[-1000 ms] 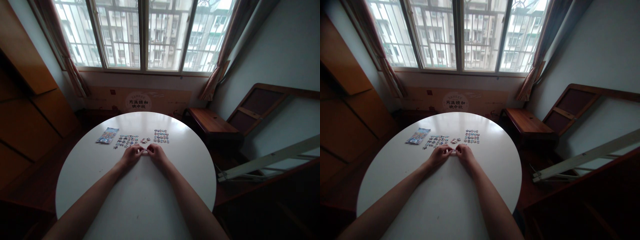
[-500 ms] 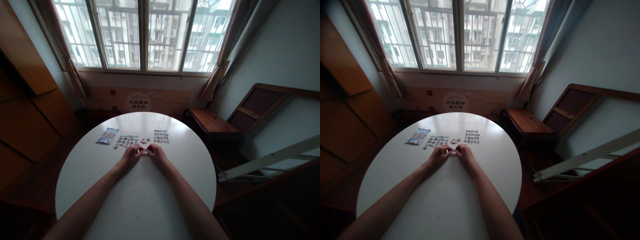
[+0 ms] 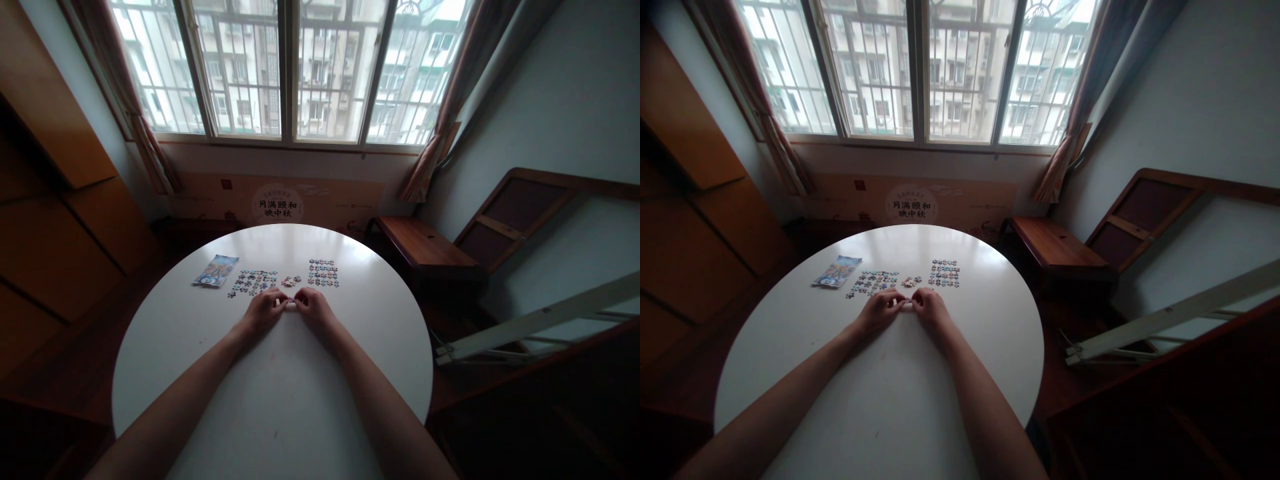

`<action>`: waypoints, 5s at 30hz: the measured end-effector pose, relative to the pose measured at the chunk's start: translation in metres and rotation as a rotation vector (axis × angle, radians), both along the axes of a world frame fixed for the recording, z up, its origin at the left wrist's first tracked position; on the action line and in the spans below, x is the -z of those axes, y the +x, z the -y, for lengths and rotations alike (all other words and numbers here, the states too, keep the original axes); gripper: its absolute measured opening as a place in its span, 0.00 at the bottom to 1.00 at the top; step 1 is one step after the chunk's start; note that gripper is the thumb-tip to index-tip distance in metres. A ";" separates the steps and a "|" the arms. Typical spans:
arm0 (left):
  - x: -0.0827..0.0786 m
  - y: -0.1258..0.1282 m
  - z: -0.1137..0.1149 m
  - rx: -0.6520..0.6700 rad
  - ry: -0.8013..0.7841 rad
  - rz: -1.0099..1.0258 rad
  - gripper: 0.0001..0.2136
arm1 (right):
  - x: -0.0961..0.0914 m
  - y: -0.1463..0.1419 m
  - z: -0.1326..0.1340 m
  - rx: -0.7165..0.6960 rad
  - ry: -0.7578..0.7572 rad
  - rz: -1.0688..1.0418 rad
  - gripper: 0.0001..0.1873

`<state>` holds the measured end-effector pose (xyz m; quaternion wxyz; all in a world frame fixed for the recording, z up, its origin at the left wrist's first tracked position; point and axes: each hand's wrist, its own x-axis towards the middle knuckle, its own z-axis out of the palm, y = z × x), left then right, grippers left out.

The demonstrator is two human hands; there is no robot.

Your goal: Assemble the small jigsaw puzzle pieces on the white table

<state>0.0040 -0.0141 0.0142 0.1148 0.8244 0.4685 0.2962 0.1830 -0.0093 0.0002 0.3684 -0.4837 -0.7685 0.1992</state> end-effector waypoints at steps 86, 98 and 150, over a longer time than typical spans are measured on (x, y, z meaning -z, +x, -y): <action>0.002 -0.001 -0.001 0.011 -0.002 0.012 0.07 | -0.001 0.000 -0.001 0.001 -0.022 0.004 0.03; 0.001 0.000 -0.001 0.005 0.014 -0.017 0.07 | 0.000 0.000 0.000 0.005 -0.015 -0.004 0.03; -0.002 0.001 0.001 0.002 0.006 -0.004 0.07 | -0.001 0.000 -0.001 0.006 -0.041 -0.007 0.03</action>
